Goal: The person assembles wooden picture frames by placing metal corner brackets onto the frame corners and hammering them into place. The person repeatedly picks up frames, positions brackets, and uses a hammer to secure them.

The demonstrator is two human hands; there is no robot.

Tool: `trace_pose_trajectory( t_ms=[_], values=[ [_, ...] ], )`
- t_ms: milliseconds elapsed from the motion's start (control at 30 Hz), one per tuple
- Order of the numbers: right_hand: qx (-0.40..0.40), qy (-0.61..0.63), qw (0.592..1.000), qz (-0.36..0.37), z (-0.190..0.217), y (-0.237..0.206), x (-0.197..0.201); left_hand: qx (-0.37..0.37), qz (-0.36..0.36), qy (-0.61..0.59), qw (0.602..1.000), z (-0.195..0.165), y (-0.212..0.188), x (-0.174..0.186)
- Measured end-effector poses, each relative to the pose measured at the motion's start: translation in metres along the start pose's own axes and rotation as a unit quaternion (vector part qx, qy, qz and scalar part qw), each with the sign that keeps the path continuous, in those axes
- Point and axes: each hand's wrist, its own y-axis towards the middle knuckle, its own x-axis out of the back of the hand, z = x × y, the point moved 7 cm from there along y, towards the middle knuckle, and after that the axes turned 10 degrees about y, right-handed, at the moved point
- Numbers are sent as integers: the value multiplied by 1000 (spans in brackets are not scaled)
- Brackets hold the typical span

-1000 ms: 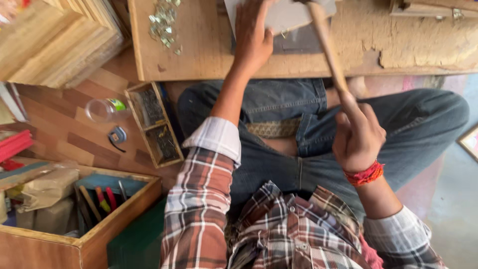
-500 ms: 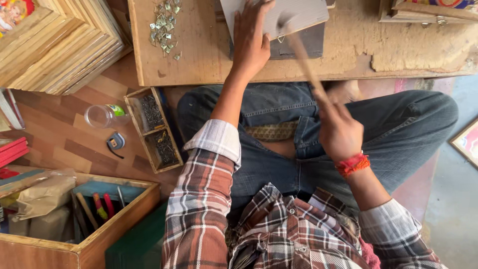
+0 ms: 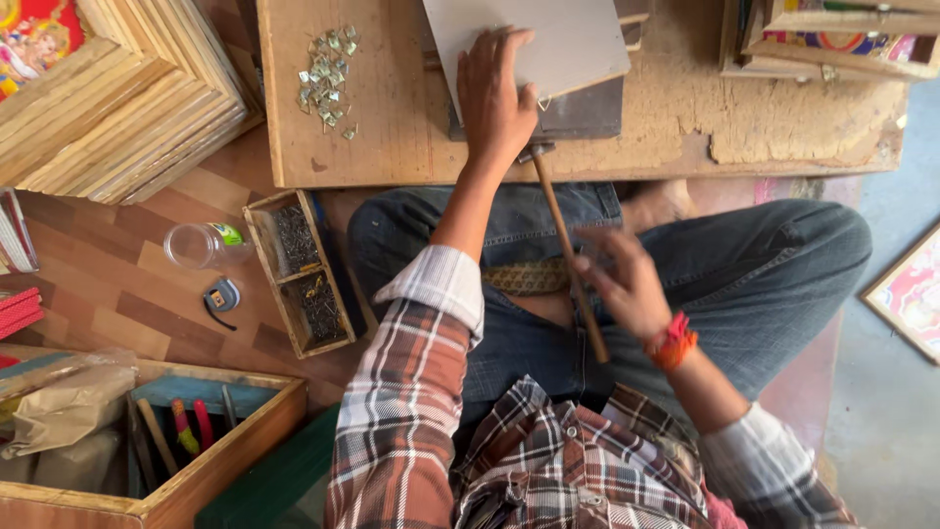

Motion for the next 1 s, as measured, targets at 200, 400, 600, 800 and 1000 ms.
trace_pose_trajectory(
  t_ms=[200, 400, 600, 800, 1000],
  values=[
    [192, -269, 933, -141, 33, 129, 55, 141, -86, -2, 986, 51, -37, 41],
    [63, -366, 921, -121, 51, 167, 50, 204, -101, -193, 955, 24, -23, 86],
    [122, -135, 972, -149, 121, 133, 20, -98, 29, -382, 918, -144, -14, 171],
    [151, 279, 945, -76, 156, 133, 32, -306, 30, -284, 908, -206, -39, 235],
    [215, 431, 868, -118, 219, 143, 151, -198, 4, -309, 930, -146, -37, 243]
  ],
)
